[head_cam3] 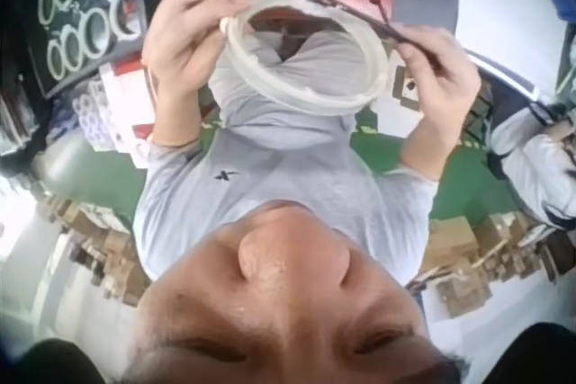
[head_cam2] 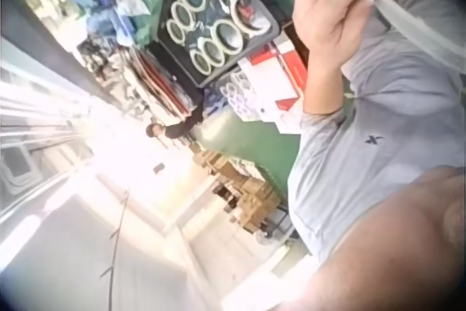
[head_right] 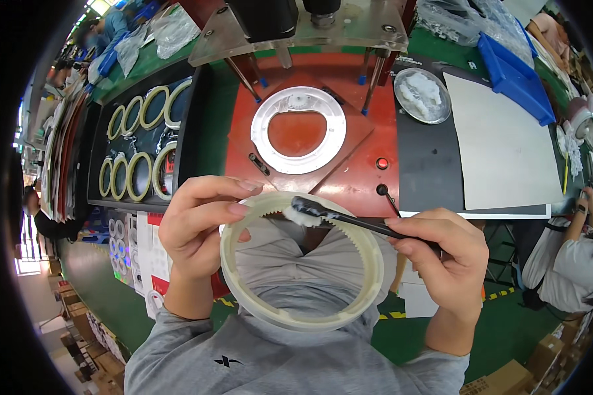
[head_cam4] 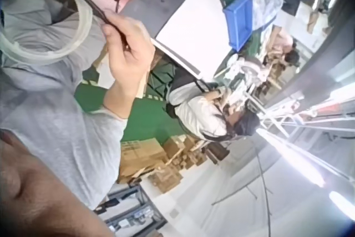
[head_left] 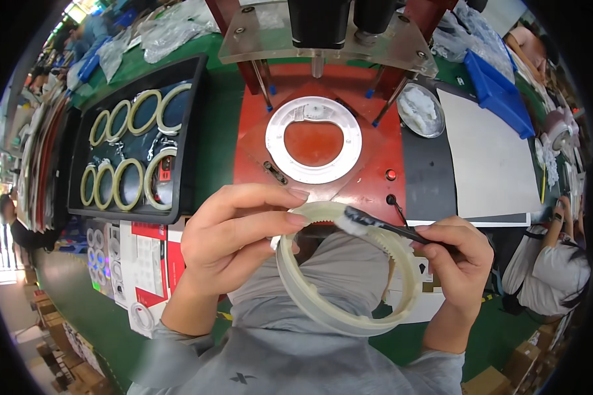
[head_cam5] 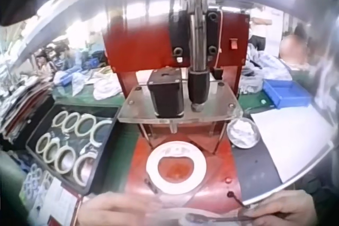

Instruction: Applying adhesive to circular rings and using a mechanical press for assembly.

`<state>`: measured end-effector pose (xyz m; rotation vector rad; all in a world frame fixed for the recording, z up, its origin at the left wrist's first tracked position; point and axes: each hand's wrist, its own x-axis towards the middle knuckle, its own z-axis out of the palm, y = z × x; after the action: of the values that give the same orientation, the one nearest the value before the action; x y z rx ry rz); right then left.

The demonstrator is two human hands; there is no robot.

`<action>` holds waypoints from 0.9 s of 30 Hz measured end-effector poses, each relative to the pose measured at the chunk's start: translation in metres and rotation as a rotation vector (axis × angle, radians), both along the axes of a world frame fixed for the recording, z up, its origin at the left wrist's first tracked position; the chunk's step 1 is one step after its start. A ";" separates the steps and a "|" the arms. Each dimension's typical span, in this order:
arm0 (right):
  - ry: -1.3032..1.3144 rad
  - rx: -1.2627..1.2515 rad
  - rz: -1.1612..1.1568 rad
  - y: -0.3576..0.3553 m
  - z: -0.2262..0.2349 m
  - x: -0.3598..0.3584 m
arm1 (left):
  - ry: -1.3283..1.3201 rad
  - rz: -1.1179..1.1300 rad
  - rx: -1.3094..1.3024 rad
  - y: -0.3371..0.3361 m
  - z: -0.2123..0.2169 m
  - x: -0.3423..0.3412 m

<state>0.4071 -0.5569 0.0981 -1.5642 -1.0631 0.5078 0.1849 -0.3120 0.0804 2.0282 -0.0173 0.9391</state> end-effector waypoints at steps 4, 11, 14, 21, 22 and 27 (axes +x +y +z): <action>-0.191 -0.005 0.103 0.016 0.008 0.000 | 0.000 0.001 -0.070 -0.006 -0.001 -0.003; -0.436 0.043 0.124 0.033 0.020 -0.008 | -0.053 0.050 -0.166 -0.007 -0.003 -0.016; -0.746 -0.132 0.079 0.017 0.047 -0.010 | 0.020 0.058 -0.020 0.002 0.002 -0.025; -1.008 -0.513 0.421 0.005 0.115 -0.012 | 0.171 -0.187 0.493 0.000 0.025 -0.016; -0.968 -0.569 0.562 0.009 0.122 -0.009 | 0.193 -0.274 0.530 0.000 0.027 -0.013; -0.578 -0.517 0.911 0.014 0.110 0.027 | 0.054 -0.279 0.749 -0.018 0.025 -0.003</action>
<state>0.4341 -0.5426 0.2077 -1.6371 -2.2546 1.0327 0.1820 -0.3299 0.1054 2.6319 -0.6966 0.7563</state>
